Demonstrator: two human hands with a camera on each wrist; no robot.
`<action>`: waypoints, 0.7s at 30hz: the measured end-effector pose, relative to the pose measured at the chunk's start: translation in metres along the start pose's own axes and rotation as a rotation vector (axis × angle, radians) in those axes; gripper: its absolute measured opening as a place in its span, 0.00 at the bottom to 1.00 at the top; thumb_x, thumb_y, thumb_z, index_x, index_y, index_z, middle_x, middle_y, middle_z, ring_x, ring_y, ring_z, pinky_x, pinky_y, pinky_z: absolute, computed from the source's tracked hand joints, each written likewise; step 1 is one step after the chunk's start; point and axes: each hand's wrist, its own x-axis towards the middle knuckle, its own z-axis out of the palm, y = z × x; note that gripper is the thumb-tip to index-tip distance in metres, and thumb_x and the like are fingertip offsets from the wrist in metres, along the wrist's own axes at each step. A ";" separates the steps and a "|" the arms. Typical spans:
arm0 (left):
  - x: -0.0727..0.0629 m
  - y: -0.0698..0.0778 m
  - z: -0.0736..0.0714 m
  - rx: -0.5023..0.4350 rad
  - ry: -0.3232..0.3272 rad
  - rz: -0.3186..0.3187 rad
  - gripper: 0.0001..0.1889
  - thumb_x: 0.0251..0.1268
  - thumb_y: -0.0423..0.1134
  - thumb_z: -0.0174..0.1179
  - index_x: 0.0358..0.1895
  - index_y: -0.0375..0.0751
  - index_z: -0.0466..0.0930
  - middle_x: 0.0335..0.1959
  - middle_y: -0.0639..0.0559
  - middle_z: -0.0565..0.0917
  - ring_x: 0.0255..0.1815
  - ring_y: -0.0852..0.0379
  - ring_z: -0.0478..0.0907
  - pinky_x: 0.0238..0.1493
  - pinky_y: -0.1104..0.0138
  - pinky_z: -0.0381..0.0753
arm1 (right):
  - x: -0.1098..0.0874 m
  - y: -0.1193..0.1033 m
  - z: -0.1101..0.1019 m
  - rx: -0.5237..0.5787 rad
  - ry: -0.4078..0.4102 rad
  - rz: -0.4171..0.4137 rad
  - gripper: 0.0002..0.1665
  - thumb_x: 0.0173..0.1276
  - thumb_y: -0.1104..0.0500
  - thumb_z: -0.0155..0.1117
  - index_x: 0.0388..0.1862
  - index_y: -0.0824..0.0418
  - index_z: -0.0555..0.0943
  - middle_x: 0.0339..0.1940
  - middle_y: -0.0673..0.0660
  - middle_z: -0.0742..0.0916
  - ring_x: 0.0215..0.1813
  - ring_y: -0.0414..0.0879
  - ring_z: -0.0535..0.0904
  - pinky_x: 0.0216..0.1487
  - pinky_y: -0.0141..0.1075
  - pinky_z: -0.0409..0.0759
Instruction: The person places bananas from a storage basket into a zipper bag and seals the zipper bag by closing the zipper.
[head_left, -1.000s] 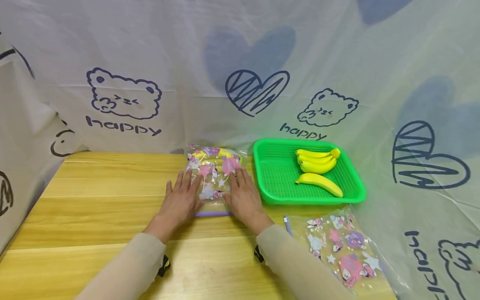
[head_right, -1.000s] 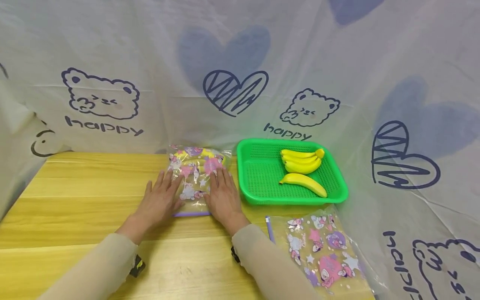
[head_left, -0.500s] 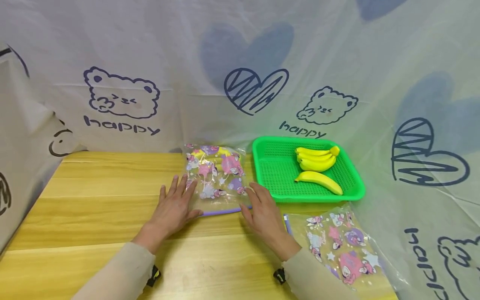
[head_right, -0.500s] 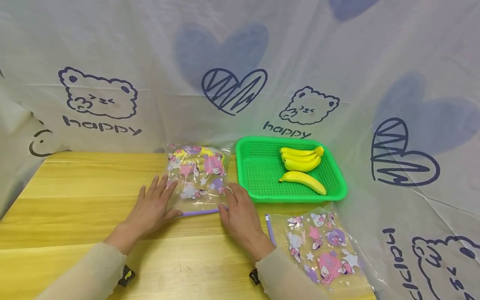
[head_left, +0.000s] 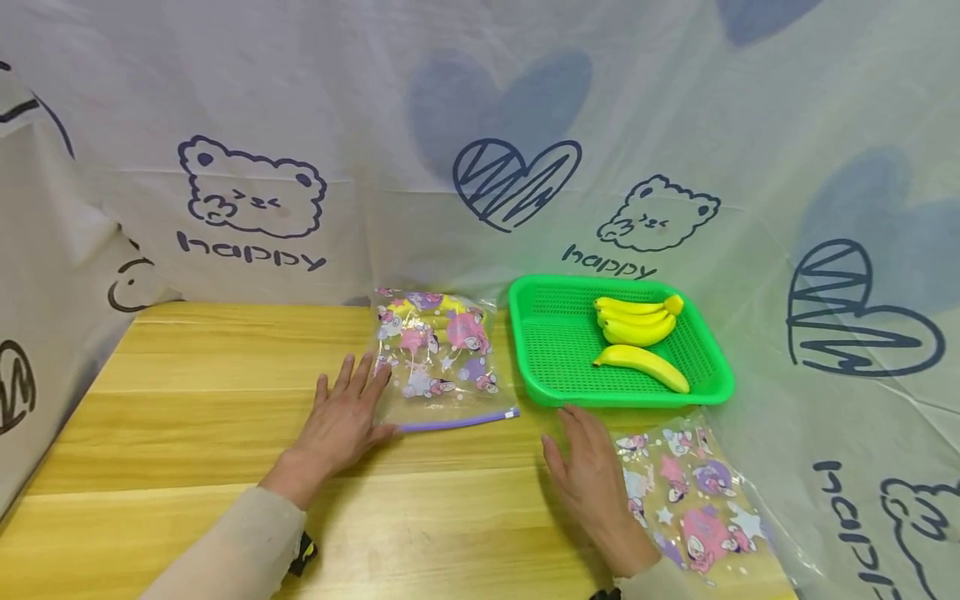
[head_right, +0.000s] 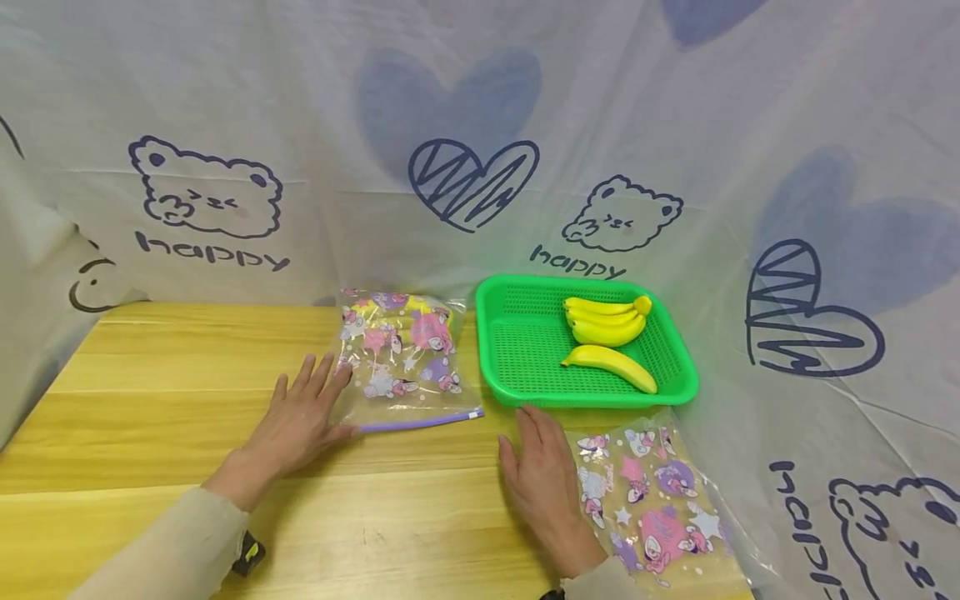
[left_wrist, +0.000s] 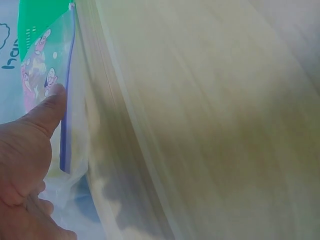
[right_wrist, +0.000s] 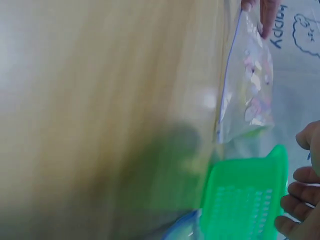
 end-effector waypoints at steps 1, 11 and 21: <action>0.000 0.000 0.000 -0.001 0.000 -0.003 0.52 0.67 0.60 0.70 0.84 0.39 0.53 0.86 0.31 0.49 0.85 0.26 0.45 0.75 0.26 0.49 | -0.003 0.002 -0.001 -0.013 0.002 0.026 0.26 0.65 0.57 0.72 0.56 0.75 0.82 0.56 0.72 0.86 0.58 0.69 0.83 0.59 0.59 0.81; 0.000 -0.001 0.000 0.002 -0.024 -0.020 0.52 0.68 0.61 0.68 0.85 0.40 0.51 0.86 0.32 0.48 0.86 0.28 0.44 0.76 0.27 0.47 | -0.028 0.011 -0.003 -0.205 -0.144 0.211 0.35 0.66 0.52 0.75 0.56 0.81 0.77 0.58 0.81 0.82 0.61 0.75 0.80 0.64 0.63 0.77; -0.004 -0.002 -0.002 -0.004 -0.022 -0.026 0.50 0.71 0.61 0.65 0.85 0.40 0.50 0.85 0.31 0.49 0.86 0.28 0.44 0.77 0.27 0.47 | -0.037 0.000 -0.001 -0.201 -0.495 0.410 0.41 0.79 0.45 0.62 0.68 0.82 0.71 0.69 0.82 0.76 0.73 0.77 0.71 0.71 0.70 0.68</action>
